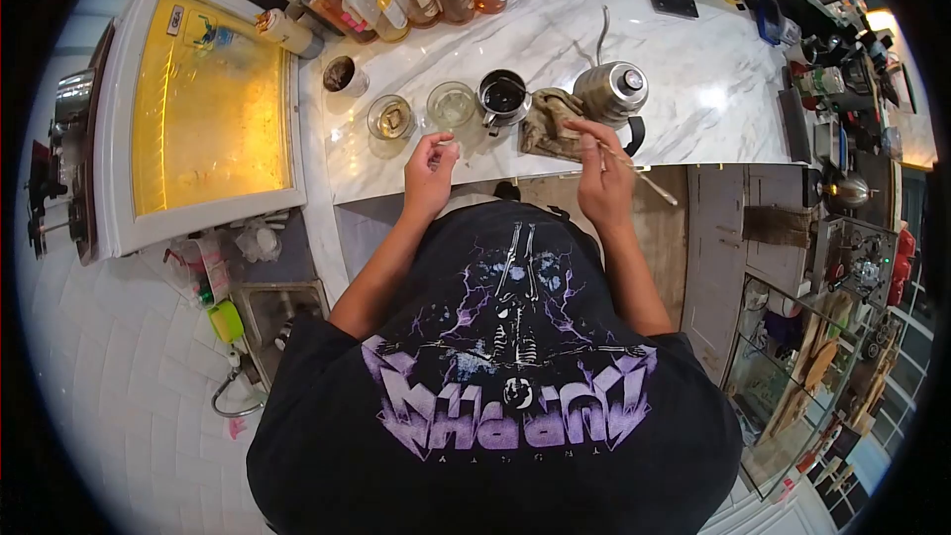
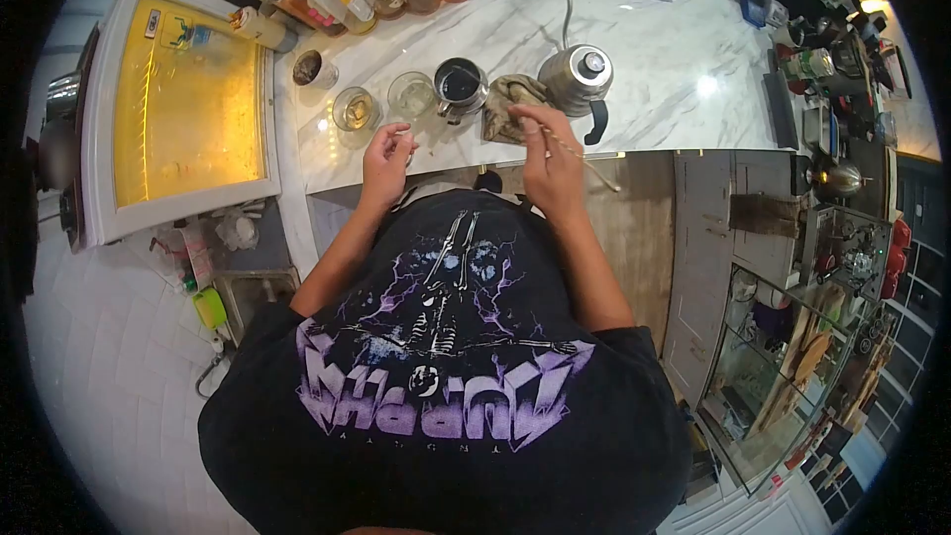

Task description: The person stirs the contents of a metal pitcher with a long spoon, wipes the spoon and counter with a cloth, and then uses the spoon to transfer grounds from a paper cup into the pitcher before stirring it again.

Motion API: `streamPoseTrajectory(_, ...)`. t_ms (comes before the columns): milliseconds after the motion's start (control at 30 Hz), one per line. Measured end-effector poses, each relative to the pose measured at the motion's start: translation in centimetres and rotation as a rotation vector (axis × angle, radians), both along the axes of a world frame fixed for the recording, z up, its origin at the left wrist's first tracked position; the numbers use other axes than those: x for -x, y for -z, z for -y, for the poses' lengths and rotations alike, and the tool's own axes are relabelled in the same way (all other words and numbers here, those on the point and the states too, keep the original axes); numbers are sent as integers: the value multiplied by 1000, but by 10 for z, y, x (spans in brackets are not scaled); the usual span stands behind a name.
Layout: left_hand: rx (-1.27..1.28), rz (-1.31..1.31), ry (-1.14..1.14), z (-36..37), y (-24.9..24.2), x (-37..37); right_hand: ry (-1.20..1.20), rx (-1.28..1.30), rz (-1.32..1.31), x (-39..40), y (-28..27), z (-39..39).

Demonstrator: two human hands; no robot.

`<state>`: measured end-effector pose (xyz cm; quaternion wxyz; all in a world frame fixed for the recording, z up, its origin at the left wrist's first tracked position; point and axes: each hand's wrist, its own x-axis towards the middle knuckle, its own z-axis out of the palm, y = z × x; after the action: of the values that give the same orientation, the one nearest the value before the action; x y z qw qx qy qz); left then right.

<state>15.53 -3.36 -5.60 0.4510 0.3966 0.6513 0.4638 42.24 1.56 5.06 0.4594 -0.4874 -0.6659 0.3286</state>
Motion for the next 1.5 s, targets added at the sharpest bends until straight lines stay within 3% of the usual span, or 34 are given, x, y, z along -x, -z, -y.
streamPoseTrajectory(233, -4, -23, -101, 34, 41, 38, 73, 35, -188, 22, 2, 4)
streamPoseTrajectory(367, -4, -39, -150, 44, 42, 59, -20, -8, -22, 43, -1, -1)
streamPoseTrajectory(467, -5, -34, -214, 48, 39, 76, -26, -94, -101, 78, -2, -7)
streamPoseTrajectory(633, 27, -12, -267, 56, 39, 107, -59, -20, 1, 129, -12, -3)
streamPoseTrajectory(767, 64, -16, -257, 60, 42, 126, -100, -126, 69, 157, 10, -6)
streamPoseTrajectory(1100, 86, 24, -143, 60, 56, 156, 34, 53, 103, 187, 36, 12)
streamPoseTrajectory(1300, 91, 46, -121, 56, 57, 169, 61, 219, 10, 188, 66, 22)
streamPoseTrajectory(1367, 114, 59, -116, 56, 55, 170, 87, 378, -246, 188, 74, 26)
streamPoseTrajectory(1500, 112, 55, -93, 55, 54, 170, 128, 497, -419, 185, 86, 31)
